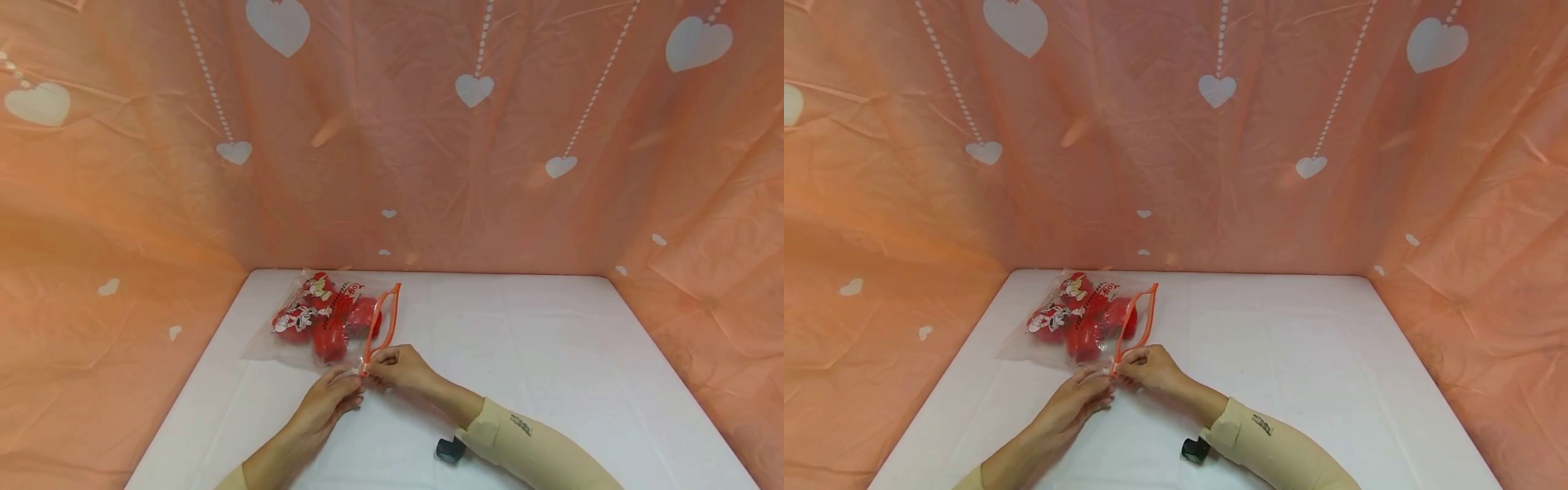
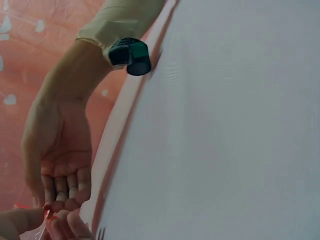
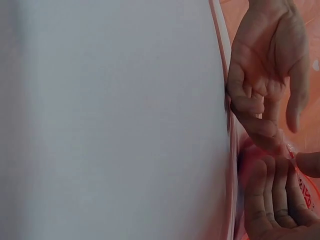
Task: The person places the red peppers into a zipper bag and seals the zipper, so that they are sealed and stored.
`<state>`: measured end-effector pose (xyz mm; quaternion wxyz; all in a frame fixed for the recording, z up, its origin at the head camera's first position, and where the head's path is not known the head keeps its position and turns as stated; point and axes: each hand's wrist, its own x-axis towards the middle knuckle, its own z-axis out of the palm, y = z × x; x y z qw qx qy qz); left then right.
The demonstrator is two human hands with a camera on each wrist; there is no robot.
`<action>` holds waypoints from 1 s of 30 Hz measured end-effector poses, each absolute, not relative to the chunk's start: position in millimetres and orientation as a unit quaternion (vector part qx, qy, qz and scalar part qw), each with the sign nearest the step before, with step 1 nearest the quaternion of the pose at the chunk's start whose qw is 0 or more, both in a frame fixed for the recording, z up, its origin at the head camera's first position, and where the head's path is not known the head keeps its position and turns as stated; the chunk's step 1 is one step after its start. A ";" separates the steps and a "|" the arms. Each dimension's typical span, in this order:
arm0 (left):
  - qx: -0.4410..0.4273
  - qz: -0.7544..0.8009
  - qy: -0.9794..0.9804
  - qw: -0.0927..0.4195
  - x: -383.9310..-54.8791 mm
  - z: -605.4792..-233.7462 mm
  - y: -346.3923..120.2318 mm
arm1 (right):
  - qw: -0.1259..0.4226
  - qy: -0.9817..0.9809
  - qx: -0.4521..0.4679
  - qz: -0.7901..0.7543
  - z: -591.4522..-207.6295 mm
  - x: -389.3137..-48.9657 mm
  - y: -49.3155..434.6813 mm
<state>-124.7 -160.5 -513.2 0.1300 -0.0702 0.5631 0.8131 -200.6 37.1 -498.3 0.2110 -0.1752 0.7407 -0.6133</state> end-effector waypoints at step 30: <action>-0.116 0.783 0.604 0.088 -131.5 -517.6 -152.7 | 0.210 0.754 -0.192 -0.592 -497.6 -199.9 32.3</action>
